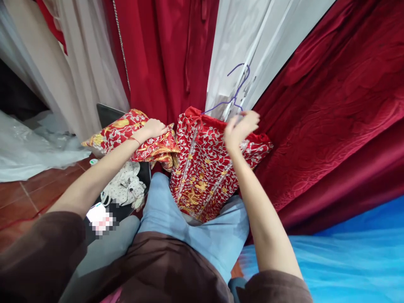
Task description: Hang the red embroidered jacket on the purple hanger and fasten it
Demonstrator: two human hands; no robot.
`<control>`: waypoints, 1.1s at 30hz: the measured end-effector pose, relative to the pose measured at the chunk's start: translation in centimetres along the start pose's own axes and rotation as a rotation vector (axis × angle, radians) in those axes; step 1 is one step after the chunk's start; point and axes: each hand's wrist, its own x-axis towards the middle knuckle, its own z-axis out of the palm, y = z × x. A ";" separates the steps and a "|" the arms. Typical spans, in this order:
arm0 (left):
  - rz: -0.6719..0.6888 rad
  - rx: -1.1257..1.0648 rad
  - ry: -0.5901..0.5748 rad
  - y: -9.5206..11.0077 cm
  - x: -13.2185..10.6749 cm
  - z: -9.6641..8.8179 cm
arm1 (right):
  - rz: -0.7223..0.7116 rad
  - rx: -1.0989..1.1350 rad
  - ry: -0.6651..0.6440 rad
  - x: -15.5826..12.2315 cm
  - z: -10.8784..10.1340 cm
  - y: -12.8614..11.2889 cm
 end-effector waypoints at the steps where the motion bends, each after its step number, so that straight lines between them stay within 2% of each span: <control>1: 0.023 0.019 -0.042 0.3 0.4 0.2 | -0.076 0.013 -0.073 -0.7 0.0 -2.7; 3: 0.058 0.048 -0.102 0.6 1.3 0.5 | -0.366 0.078 -0.307 -3.2 0.0 -8.4; 5: 0.061 0.055 -0.143 0.6 1.9 0.3 | -0.556 0.112 -0.441 -6.4 0.5 -13.7; 7: 0.063 0.027 -0.202 0.2 2.2 -0.4 | -0.625 0.097 -0.469 -8.8 1.2 -17.6; 9: 0.117 -0.031 -0.218 -1.0 1.5 -1.5 | -0.661 0.102 -0.467 -9.6 2.1 -19.7; 10: 0.161 -0.070 -0.176 -1.8 0.6 -2.0 | -0.680 0.117 -0.463 -9.4 2.4 -20.1; 12: 0.242 -0.156 0.010 -3.9 -2.5 -2.7 | -0.693 0.152 -0.460 -8.1 2.9 -20.1; 13: 0.253 -0.198 0.125 -5.0 -4.6 -2.8 | -0.671 0.162 -0.468 -7.2 2.9 -19.9; 14: 0.242 -0.233 0.189 -5.9 -6.8 -2.7 | -0.628 0.166 -0.486 -6.3 2.7 -19.7; 17: 0.184 -0.263 0.191 -7.5 -13.5 -0.9 | -0.451 0.157 -0.570 -4.3 1.9 -19.4; 20: 0.027 -0.172 0.195 -7.6 -17.0 0.8 | -0.358 0.125 -0.601 -3.0 1.2 -19.3; 22: -0.108 -0.153 0.161 -7.8 -17.1 0.5 | -0.360 0.095 -0.606 -2.2 1.0 -18.8; 23: -0.177 -0.151 0.140 -8.1 -16.6 -0.2 | -0.393 0.085 -0.619 -1.8 0.9 -18.2; 26: -0.319 -0.089 0.174 -8.9 -13.9 -4.0 | -0.632 0.101 -0.751 -0.3 0.8 -16.0; 28: -0.325 0.023 0.241 -8.6 -11.8 -6.9 | -0.738 0.147 -0.840 0.5 0.7 -14.4; 29: -0.308 0.083 0.254 -8.2 -10.7 -8.1 | -0.739 0.170 -0.845 0.8 0.8 -13.8; 31: -0.281 0.188 0.239 -6.7 -8.6 -9.8 | -0.668 0.189 -0.739 1.2 1.0 -12.8; 33: -0.240 0.242 0.196 -4.8 -6.4 -10.7 | -0.625 0.176 -0.588 1.6 1.5 -12.0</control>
